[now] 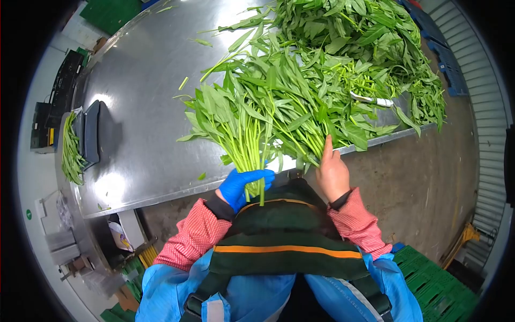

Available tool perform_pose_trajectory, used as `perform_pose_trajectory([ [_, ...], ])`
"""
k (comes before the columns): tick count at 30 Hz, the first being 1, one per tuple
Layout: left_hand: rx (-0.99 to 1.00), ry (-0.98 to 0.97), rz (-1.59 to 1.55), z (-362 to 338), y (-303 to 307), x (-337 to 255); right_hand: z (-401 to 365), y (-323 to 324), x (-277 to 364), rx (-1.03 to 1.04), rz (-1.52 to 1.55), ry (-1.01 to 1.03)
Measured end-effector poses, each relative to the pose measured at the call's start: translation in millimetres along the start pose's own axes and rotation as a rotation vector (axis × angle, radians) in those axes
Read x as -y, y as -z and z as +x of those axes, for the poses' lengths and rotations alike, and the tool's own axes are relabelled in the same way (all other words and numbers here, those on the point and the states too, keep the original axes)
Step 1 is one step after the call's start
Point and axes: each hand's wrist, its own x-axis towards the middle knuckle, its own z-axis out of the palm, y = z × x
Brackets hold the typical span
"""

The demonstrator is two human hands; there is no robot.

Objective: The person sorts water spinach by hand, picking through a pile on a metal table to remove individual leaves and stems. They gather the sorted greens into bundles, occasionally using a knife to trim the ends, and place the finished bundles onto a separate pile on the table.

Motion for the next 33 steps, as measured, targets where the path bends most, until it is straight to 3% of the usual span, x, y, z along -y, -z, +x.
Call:
perform_pose_trajectory([
  [4, -0.060, -0.198, 0.110, -21, 2, -37, 13, 51, -35, -0.111, 0.520, 0.251],
  [5, -0.041, -0.305, 0.090, -26, -3, -44, 13, 87, -30, 0.082, 0.917, 0.041],
  [6, -0.068, -0.293, 0.087, -22, -2, -41, 14, 115, -25, 0.280, 1.302, -0.184],
  [7, -0.092, -0.281, 0.086, -15, 1, -35, 18, 118, -24, 0.310, 1.567, -0.231],
  [10, -0.125, -0.097, 0.040, 4, 18, -18, 32, 45, -41, 0.396, 1.405, -0.513],
  [12, -0.136, -0.008, -0.040, 6, 19, -15, 25, 57, -22, 0.572, 1.628, -0.414],
  [17, -0.064, -0.217, 0.042, -4, 1, -22, 19, 72, -4, 0.446, 1.740, -0.283],
  [19, -0.011, -0.290, 0.083, -5, -12, -20, 14, 64, 14, 0.467, 1.769, -0.323],
  [20, 0.012, -0.236, 0.042, -2, -18, -14, 11, 59, 22, 0.478, 1.782, -0.340],
  [21, 0.034, -0.183, 0.001, 3, -24, -5, 11, 40, 23, 0.575, 1.832, -0.210],
  [24, 0.088, -0.098, -0.035, 25, -12, 29, 11, 13, 39, 0.727, 1.451, -0.296],
  [28, 0.089, -0.001, -0.110, 28, -5, 38, 16, -4, 30, 0.587, 1.202, -0.274],
  [32, 0.057, 0.141, -0.207, 28, -6, 32, 22, 7, 25, 0.497, 1.383, -0.400],
  [33, 0.134, 0.112, -0.218, 28, -15, 29, 20, 7, 28, 0.509, 1.389, -0.372],
])
